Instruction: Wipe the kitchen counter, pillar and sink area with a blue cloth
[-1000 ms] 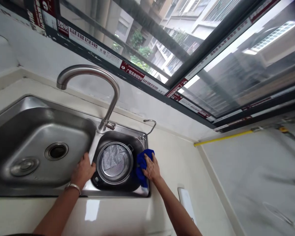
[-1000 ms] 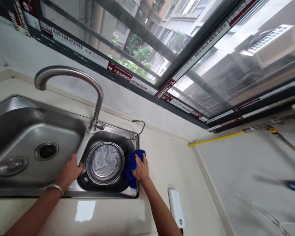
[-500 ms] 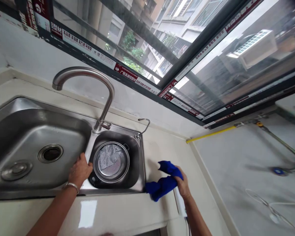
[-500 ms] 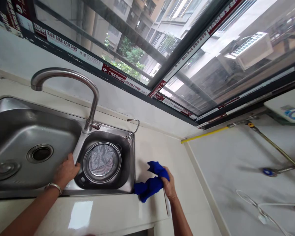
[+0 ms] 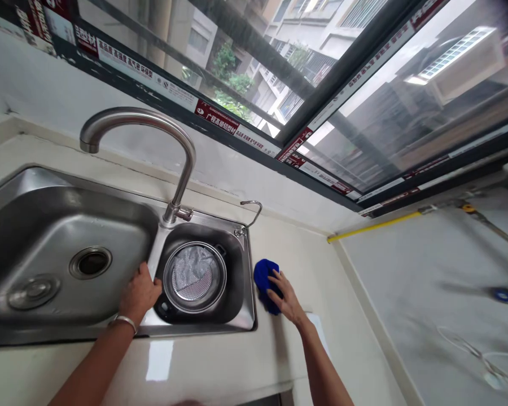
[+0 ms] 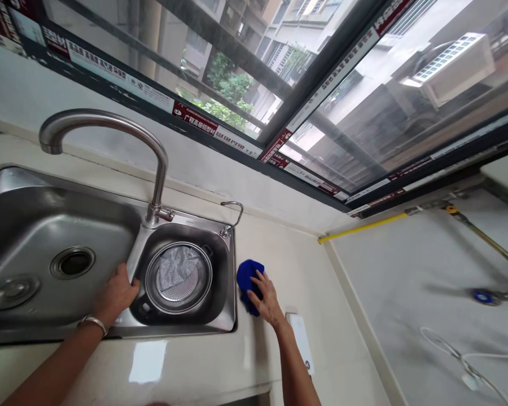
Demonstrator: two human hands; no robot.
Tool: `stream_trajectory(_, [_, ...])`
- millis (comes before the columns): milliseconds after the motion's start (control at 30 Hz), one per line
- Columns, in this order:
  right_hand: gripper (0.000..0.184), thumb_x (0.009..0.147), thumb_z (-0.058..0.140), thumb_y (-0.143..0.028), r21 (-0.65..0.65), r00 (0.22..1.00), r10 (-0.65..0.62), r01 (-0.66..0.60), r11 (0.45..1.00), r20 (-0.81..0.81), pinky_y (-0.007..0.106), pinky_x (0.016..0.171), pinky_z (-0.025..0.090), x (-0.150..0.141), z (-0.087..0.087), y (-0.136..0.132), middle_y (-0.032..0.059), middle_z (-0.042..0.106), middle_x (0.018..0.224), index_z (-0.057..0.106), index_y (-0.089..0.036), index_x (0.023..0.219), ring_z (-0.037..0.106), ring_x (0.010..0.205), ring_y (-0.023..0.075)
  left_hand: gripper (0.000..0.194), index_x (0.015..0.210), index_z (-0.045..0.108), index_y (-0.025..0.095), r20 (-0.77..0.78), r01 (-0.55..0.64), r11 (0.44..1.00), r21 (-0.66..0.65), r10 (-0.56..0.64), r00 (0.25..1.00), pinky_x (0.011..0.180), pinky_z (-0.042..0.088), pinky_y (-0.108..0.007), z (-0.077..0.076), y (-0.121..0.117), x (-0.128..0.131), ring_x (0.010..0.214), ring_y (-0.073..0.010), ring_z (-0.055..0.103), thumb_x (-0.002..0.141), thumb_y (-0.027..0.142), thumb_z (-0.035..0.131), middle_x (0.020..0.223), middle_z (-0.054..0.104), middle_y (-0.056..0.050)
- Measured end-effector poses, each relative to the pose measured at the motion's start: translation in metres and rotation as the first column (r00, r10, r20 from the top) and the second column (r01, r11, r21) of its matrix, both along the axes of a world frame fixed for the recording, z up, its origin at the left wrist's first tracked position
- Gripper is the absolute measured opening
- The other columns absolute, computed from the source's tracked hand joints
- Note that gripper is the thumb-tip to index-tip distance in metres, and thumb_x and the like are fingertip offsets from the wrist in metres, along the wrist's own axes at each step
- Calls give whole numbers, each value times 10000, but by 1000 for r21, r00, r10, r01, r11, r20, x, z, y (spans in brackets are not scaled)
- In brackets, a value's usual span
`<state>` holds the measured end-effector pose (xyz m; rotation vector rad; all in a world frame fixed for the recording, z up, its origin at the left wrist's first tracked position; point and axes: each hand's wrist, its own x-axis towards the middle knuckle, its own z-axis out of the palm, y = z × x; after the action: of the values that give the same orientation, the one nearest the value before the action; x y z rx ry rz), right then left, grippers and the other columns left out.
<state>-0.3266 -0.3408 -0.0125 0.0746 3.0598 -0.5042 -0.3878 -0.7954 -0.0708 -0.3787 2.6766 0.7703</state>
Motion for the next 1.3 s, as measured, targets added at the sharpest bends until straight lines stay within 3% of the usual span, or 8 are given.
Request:
stream_trajectory(133, [576, 941, 350, -569, -76, 958, -229, 219, 973, -175, 470, 1096, 458, -22, -4, -12, 124, 626, 1362, 564, -200, 1329, 562, 1284, 253, 405, 1256, 425, 109, 26, -19, 1000, 0, 19, 999, 821, 519, -464, -1, 1, 0, 1042, -384, 668, 920, 327, 363, 1160, 643, -246])
stream_trajectory(233, [576, 935, 367, -545, -21, 937, -288, 289, 957, -200, 468, 1033, 475, -38, -18, -32, 172, 649, 1262, 602, -149, 1281, 598, 1177, 275, 423, 1272, 415, 109, 37, -25, 1000, -1, 25, 999, 802, 519, -469, -4, 1, -1, 1028, -393, 671, 921, 337, 349, 1158, 642, -247])
stream_trajectory(467, [469, 960, 336, -512, 67, 947, -226, 246, 967, -228, 403, 942, 456, -48, -40, -71, 97, 655, 1045, 700, -225, 1033, 576, 1025, 234, 412, 1282, 402, 123, -10, -13, 1000, -15, 13, 1000, 784, 514, -451, -7, 1, 0, 992, -373, 679, 925, 318, 342, 1169, 637, -220])
stream_trajectory(567, [395, 916, 431, -479, 99, 951, -217, 243, 965, -222, 395, 915, 452, -58, -40, -70, 103, 652, 1051, 664, -202, 1076, 572, 1014, 243, 408, 1279, 402, 115, -11, -13, 1000, -13, 13, 1000, 781, 511, -453, -6, 1, 1, 1000, -382, 676, 926, 312, 349, 1164, 639, -226])
stream_trajectory(733, [441, 828, 543, -418, 161, 956, -215, 249, 955, -200, 384, 891, 445, -88, -40, -64, 136, 658, 1095, 579, -151, 1177, 580, 1021, 267, 393, 1268, 414, 126, -9, -17, 1000, -13, 17, 1000, 768, 510, -446, -2, 2, 2, 1004, -376, 672, 925, 311, 365, 1188, 632, -218])
stream_trajectory(967, [265, 817, 526, -324, 232, 966, -197, 233, 944, -168, 347, 836, 408, -134, -37, -67, 98, 669, 964, 594, -185, 1032, 586, 951, 247, 422, 1302, 400, 115, -26, 4, 999, -51, -5, 1000, 748, 502, -431, -4, 2, 3, 999, -362, 667, 929, 311, 373, 1174, 628, -203])
stream_trajectory(1100, [262, 845, 502, -340, 247, 968, -201, 234, 940, -151, 337, 827, 396, -165, -38, -65, 101, 667, 1001, 578, -185, 1043, 576, 955, 238, 463, 1346, 371, 108, -43, 7, 998, -64, -10, 999, 749, 497, -417, -10, 2, 3, 998, -345, 665, 931, 312, 377, 1195, 621, -205])
stream_trajectory(1300, [293, 845, 514, -356, 256, 969, -209, 237, 937, -132, 332, 830, 391, -208, -39, -58, 106, 656, 1064, 560, -185, 1078, 560, 996, 240, 492, 1379, 353, 106, -16, 3, 998, -60, -4, 1000, 791, 505, -426, -3, 4, 3, 1025, -347, 658, 924, 287, 407, 1219, 615, -201])
